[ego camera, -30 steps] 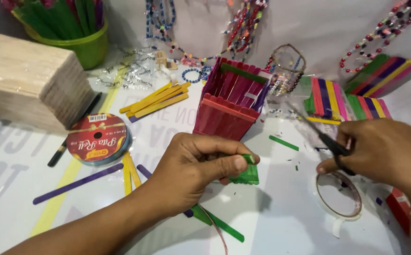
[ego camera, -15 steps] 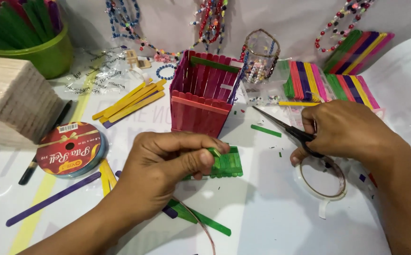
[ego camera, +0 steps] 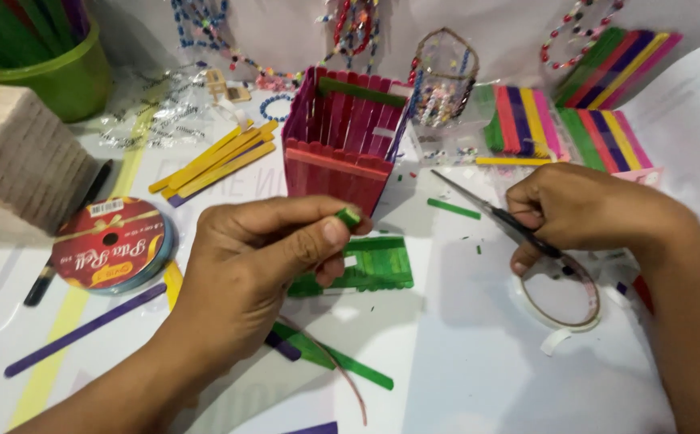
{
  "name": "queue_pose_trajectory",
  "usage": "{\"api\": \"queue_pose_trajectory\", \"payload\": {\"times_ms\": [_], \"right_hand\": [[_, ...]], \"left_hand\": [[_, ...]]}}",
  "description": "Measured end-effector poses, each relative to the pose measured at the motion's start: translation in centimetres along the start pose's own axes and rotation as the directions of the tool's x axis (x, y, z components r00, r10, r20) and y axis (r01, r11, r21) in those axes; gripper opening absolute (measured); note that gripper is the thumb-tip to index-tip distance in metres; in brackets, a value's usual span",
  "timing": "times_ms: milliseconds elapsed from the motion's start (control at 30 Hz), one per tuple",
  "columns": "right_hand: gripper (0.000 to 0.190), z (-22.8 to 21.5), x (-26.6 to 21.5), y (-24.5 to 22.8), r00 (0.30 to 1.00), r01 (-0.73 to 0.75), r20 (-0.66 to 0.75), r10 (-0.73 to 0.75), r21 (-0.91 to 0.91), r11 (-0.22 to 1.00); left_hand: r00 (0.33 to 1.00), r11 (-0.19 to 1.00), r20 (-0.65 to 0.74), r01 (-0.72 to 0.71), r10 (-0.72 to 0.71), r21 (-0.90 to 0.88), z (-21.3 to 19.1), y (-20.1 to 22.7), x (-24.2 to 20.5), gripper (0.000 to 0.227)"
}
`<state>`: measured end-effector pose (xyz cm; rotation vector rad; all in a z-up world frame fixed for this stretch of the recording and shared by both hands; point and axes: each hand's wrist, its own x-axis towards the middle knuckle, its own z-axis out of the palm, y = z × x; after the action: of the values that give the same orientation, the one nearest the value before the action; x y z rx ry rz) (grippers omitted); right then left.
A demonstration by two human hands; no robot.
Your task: Cutting green popsicle sticks with scissors and arranging them on a base to create a craft structure.
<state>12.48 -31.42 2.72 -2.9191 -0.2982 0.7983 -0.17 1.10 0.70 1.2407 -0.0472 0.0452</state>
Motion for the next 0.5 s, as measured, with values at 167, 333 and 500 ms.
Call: {"api": "queue_pose_trajectory", "payload": {"times_ms": [167, 333, 500], "right_hand": [[0.073, 0.6, 0.6, -0.7, 0.989, 0.044, -0.145, -0.025, 0.124, 0.991], [0.080, 1.7, 2.9, 1.2, 0.976, 0.147, -0.195, -0.092, 0.289, 0.946], [0.081, 1.6, 5.3, 5.6, 0.982, 0.098, -0.168, -0.087, 0.058, 0.993]], "left_hand": [[0.999, 0.988, -0.018, -0.048, 0.046, -0.148, -0.3, 0.2, 0.5, 0.025], [0.983, 0.962, -0.093, -0.172, 0.155, -0.213, -1.5, 2.0, 1.3, 0.024], [0.973, 0.920, -0.169, -0.207, 0.157, -0.333, -2.0, 3.1, 1.6, 0.028]]}}
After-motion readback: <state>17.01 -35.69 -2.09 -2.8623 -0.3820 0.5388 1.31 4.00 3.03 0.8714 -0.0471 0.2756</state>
